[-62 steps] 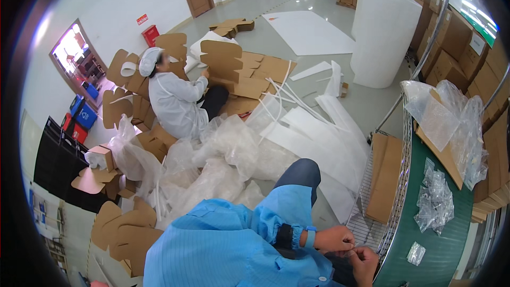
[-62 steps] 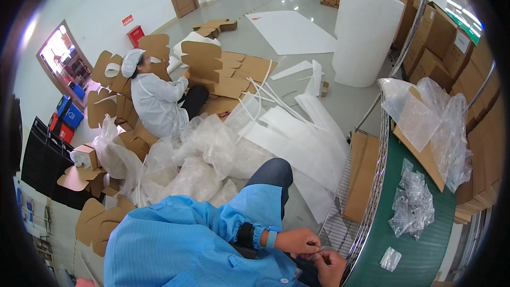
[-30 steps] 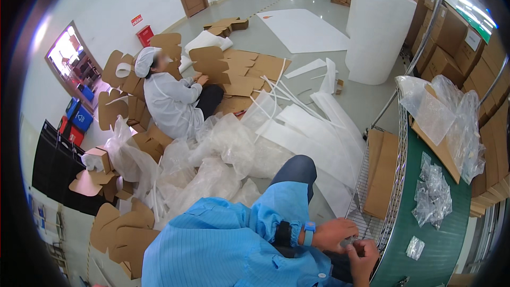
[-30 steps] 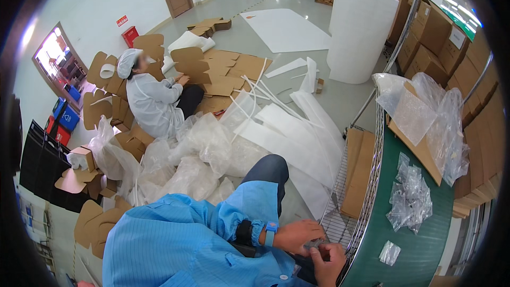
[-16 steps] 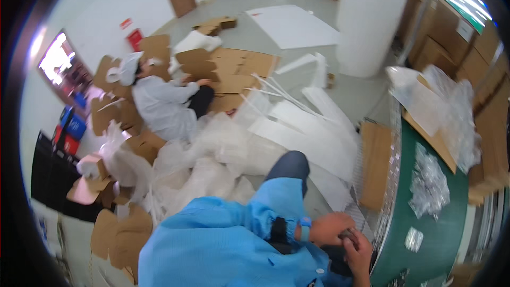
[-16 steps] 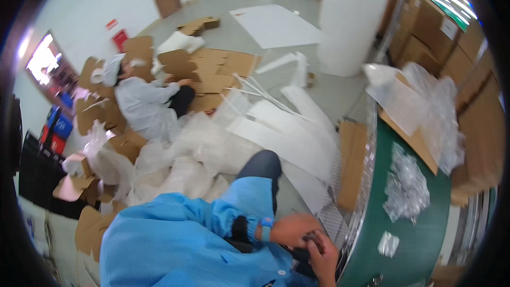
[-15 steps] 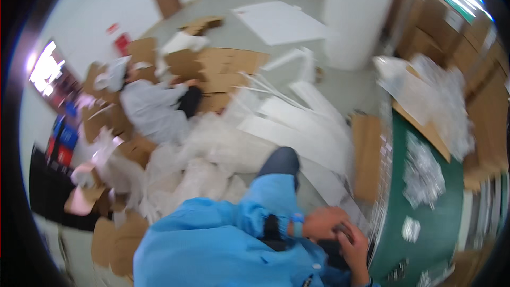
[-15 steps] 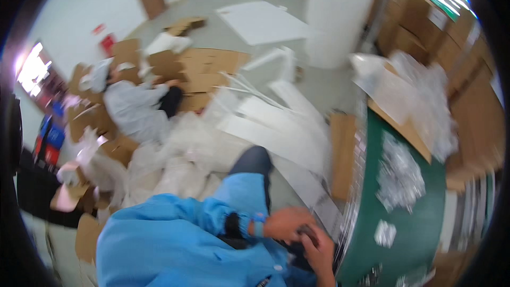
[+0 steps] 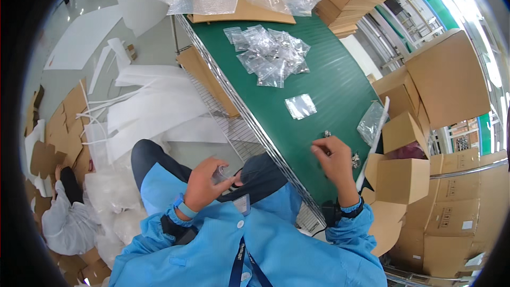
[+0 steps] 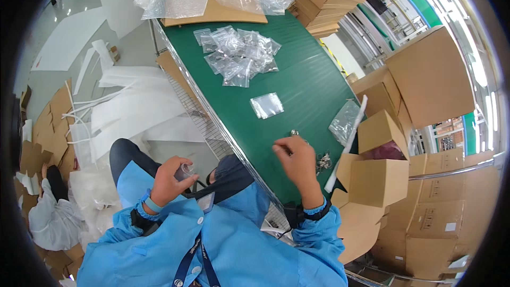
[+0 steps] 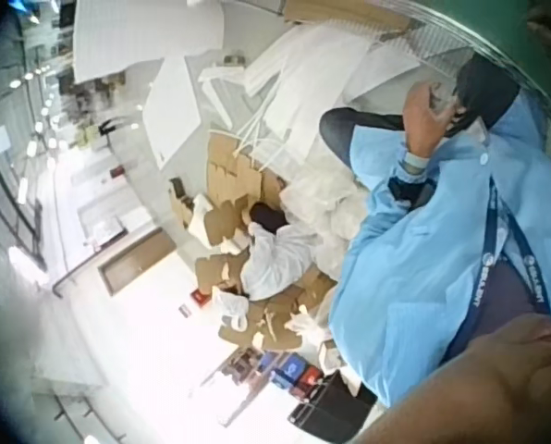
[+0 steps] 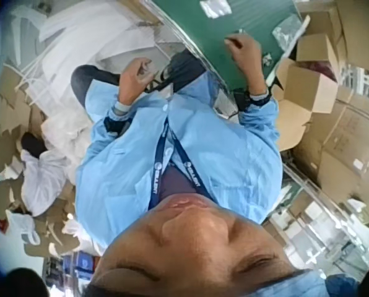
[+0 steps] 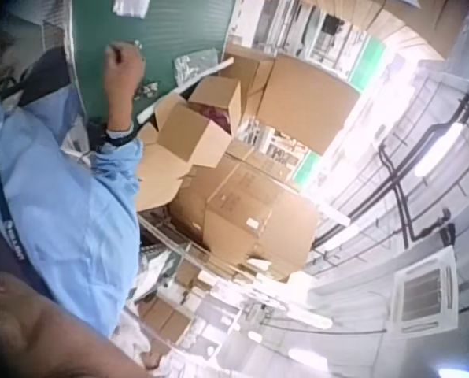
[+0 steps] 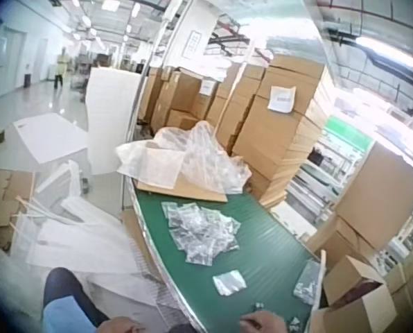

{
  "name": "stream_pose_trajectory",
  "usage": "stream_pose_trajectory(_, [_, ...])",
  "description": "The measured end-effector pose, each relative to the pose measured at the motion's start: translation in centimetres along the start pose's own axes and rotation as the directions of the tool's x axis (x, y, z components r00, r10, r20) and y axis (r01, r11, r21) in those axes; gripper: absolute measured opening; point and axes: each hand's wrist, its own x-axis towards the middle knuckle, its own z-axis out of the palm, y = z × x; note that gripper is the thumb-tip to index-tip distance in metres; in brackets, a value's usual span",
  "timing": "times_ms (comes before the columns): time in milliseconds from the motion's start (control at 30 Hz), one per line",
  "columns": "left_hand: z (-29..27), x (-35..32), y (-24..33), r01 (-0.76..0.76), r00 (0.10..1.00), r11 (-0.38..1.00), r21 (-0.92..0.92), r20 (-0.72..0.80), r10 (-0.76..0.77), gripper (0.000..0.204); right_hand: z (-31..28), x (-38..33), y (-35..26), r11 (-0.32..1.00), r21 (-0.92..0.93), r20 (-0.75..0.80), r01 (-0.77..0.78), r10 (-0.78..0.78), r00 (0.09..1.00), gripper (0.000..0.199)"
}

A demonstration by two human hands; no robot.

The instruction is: Placing small metal clips into plastic bags.

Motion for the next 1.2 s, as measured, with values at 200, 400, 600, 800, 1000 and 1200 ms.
stream_pose_trajectory(200, [0.4,-0.4,0.1,-0.025,0.999,1.000,0.000,0.038,0.025,0.037,-0.2,0.7,5.8,0.968,-0.195,-0.219,-0.159,0.115,0.969,0.018])
stream_pose_trajectory(400, [-0.5,-0.4,0.4,0.006,0.999,1.000,0.009,0.034,-0.007,0.037,1.2,2.3,6.5,0.967,-0.206,-0.248,-0.151,0.098,0.964,0.019])
stream_pose_trajectory(600, [-0.5,-0.6,-0.1,-0.028,1.000,1.000,0.011,-0.004,0.028,0.038,-0.1,3.4,6.1,0.914,-0.295,-0.169,-0.279,0.238,0.957,0.019])
stream_pose_trajectory(800, [-0.6,-0.6,0.3,0.016,0.998,1.000,0.014,0.067,-0.017,0.038,1.0,3.6,6.2,0.838,-0.449,-0.154,-0.311,0.271,0.950,0.020])
stream_pose_trajectory(1000, [-0.4,-0.7,-0.1,0.041,0.997,0.999,0.012,0.063,-0.042,0.038,1.4,3.4,6.3,0.819,-0.468,-0.227,-0.331,0.251,0.941,0.020])
stream_pose_trajectory(1200, [-0.1,-0.5,0.2,-0.070,0.998,0.998,0.002,-0.009,0.070,0.035,0.9,3.4,7.1,0.818,-0.479,-0.195,-0.320,0.256,0.947,0.019])
